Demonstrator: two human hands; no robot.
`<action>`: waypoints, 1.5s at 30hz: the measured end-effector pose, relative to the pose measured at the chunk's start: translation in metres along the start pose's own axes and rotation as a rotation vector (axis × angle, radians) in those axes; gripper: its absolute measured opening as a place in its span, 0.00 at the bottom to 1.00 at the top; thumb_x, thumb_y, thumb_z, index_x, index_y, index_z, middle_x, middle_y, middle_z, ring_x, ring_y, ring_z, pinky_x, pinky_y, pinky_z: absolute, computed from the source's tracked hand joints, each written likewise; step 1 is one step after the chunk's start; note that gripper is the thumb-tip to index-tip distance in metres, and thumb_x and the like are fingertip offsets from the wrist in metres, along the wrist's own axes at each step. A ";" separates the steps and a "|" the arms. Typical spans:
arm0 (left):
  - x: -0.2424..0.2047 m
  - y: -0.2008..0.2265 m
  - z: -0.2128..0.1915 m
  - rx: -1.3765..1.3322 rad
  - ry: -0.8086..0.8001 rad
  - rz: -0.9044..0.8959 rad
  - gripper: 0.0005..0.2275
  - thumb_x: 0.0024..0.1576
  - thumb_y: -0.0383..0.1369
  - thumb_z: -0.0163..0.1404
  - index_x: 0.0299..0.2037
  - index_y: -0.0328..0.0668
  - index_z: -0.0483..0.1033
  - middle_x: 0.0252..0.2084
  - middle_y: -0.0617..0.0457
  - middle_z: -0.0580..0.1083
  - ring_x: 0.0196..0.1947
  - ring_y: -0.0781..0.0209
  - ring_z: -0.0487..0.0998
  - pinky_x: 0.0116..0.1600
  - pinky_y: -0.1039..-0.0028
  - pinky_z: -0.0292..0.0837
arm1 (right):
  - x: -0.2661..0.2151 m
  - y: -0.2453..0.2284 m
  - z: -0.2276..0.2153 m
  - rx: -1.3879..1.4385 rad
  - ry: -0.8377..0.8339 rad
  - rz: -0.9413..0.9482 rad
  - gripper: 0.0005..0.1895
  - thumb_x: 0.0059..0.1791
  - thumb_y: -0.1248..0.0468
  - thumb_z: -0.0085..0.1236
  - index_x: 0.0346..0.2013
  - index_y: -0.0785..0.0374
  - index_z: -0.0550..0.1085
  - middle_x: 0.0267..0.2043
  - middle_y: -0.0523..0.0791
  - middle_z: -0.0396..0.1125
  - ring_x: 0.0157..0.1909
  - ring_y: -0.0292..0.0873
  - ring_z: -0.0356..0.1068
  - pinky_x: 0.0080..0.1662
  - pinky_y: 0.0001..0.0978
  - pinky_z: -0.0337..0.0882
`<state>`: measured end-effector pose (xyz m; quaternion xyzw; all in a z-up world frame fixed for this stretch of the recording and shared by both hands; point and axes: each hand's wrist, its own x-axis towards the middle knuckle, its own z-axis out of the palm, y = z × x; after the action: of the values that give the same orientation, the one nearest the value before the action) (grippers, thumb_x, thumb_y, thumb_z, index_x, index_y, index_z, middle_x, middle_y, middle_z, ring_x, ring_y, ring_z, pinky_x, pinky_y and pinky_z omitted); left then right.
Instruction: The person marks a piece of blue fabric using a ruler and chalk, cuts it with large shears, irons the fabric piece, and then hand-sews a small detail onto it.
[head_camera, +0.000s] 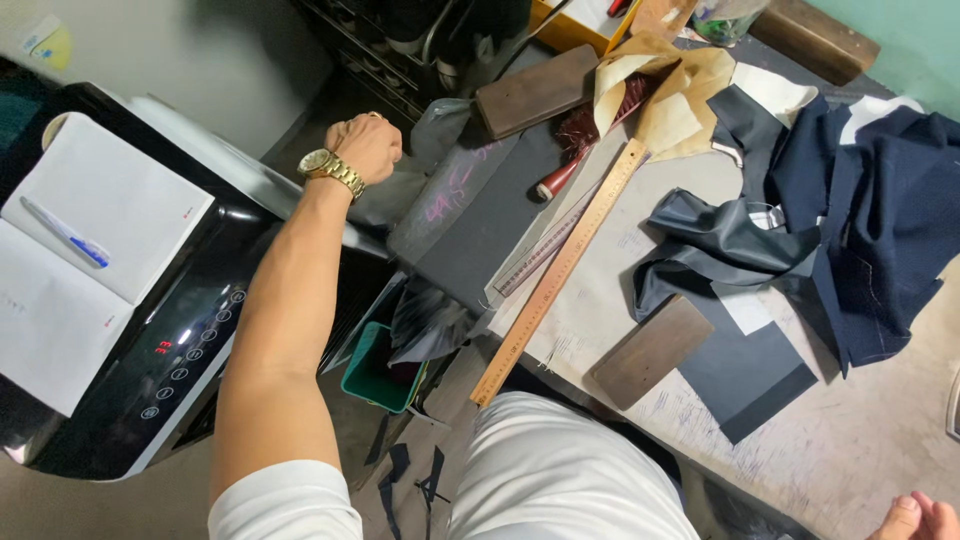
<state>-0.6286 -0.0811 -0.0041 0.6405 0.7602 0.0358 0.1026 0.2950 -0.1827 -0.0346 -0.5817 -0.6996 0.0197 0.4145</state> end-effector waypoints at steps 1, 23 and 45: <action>-0.008 0.013 -0.020 -0.025 -0.081 -0.085 0.10 0.48 0.26 0.46 0.24 0.56 0.79 0.33 0.53 0.75 0.35 0.48 0.76 0.33 0.55 0.68 | 0.010 -0.025 0.003 -0.101 -0.019 -0.033 0.16 0.72 0.85 0.51 0.73 0.92 0.60 0.62 0.76 0.64 0.58 0.69 0.65 0.60 0.54 0.65; -0.086 0.319 -0.182 -1.455 0.039 0.404 0.03 0.59 0.25 0.57 0.35 0.32 0.82 0.22 0.47 0.75 0.20 0.71 0.71 0.23 0.84 0.69 | 0.212 -0.482 0.153 1.197 -0.530 0.323 0.20 0.43 0.73 0.71 0.49 0.71 0.77 0.42 0.52 0.78 0.46 0.39 0.77 0.51 0.37 0.80; -0.086 0.485 -0.130 -2.188 -0.254 0.154 0.03 0.66 0.27 0.45 0.46 0.38 0.69 0.21 0.53 0.61 0.15 0.66 0.65 0.16 0.85 0.54 | 0.175 -0.293 0.027 1.487 -0.716 0.844 0.17 0.42 0.80 0.65 0.44 0.76 0.73 0.32 0.63 0.76 0.30 0.61 0.80 0.36 0.53 0.83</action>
<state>-0.1722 -0.0700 0.2223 0.2486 0.2599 0.6294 0.6888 0.0489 -0.1198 0.1943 -0.3318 -0.3236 0.7914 0.3986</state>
